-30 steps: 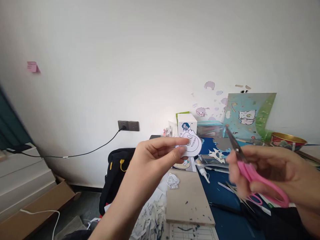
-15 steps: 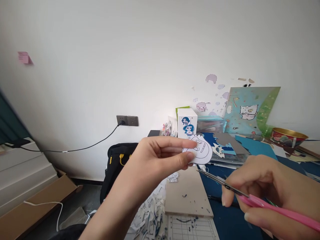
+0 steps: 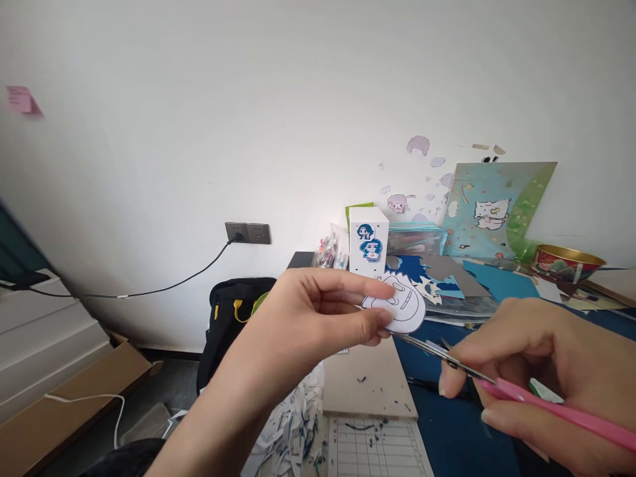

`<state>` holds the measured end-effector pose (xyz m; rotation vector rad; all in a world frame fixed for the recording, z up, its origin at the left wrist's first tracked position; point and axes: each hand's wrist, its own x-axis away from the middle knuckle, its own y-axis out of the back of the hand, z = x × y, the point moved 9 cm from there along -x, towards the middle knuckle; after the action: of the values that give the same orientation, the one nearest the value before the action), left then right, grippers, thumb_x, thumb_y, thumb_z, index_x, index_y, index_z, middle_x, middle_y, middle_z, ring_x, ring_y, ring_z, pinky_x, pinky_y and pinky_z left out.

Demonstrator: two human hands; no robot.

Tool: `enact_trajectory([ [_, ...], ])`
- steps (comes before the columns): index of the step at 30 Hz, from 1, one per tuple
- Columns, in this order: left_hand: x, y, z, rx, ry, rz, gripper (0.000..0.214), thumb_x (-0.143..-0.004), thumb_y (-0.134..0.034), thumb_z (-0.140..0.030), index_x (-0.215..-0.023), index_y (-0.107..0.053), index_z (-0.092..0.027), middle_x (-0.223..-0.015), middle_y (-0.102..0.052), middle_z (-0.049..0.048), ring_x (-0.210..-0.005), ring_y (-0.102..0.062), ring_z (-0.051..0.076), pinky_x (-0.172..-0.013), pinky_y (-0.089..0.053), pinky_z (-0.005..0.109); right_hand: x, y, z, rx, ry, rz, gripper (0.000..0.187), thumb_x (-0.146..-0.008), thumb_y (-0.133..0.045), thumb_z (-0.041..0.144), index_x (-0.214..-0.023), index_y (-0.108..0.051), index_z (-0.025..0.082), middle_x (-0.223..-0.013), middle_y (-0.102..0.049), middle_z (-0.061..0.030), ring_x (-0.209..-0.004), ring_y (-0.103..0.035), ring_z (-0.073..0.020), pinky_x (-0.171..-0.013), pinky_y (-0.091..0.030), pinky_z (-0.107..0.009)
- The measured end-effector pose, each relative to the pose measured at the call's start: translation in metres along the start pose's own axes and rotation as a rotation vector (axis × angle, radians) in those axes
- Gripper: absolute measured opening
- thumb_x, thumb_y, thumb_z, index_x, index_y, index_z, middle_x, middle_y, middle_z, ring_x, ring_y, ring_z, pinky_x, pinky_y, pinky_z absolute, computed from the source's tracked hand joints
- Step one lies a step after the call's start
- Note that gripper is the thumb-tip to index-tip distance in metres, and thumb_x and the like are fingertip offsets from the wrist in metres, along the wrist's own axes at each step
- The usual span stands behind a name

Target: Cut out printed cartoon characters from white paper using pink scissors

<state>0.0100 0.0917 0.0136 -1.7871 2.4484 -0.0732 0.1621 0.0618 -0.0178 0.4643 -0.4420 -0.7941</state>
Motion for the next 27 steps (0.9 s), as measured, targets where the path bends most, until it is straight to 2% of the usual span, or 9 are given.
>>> enact_trajectory([
  [4, -0.001, -0.002, 0.001, 0.003, -0.001, 0.018, 0.012, -0.068, -0.084, -0.013, -0.076, -0.082, -0.022, -0.064, -0.078, -0.0009, -0.057, -0.069, 0.007, -0.059, -0.055, 0.013, -0.003, -0.004, -0.003, 0.000, -0.113, 0.070, 0.013, -0.080, -0.063, 0.025, -0.090, -0.069, 0.019, -0.044, -0.042, 0.0095, -0.032, -0.041, -0.0050, -0.037, -0.038, -0.012],
  [16, -0.001, -0.003, 0.003, -0.039, 0.009, 0.030, 0.013, -0.068, -0.083, -0.015, -0.079, -0.082, -0.022, -0.066, -0.079, 0.0005, -0.060, -0.070, 0.009, -0.061, -0.056, 0.015, -0.002, -0.008, -0.006, 0.015, -0.132, 0.083, 0.012, -0.083, -0.065, 0.027, -0.090, -0.070, 0.018, -0.043, -0.043, 0.0094, -0.034, -0.043, -0.0052, -0.038, -0.040, -0.012],
  [22, 0.000, -0.003, 0.005, -0.063, 0.034, 0.038, 0.012, -0.070, -0.083, -0.016, -0.078, -0.082, -0.025, -0.063, -0.078, -0.0016, -0.059, -0.068, 0.007, -0.061, -0.055, 0.012, -0.002, -0.002, -0.004, 0.024, -0.081, 0.020, 0.020, -0.088, -0.062, 0.031, -0.096, -0.073, 0.018, -0.042, -0.043, 0.0083, -0.034, -0.045, -0.0065, -0.036, -0.040, -0.012],
  [27, 0.001, -0.004, 0.005, -0.068, 0.028, 0.056, 0.012, -0.070, -0.083, -0.018, -0.079, -0.082, -0.026, -0.062, -0.077, -0.0029, -0.057, -0.067, 0.006, -0.060, -0.054, 0.011, -0.002, 0.008, 0.006, -0.039, 0.078, -0.083, 0.022, -0.082, -0.069, 0.040, -0.089, -0.076, 0.020, -0.039, -0.051, 0.0066, -0.031, -0.052, -0.0093, -0.032, -0.038, -0.014],
])
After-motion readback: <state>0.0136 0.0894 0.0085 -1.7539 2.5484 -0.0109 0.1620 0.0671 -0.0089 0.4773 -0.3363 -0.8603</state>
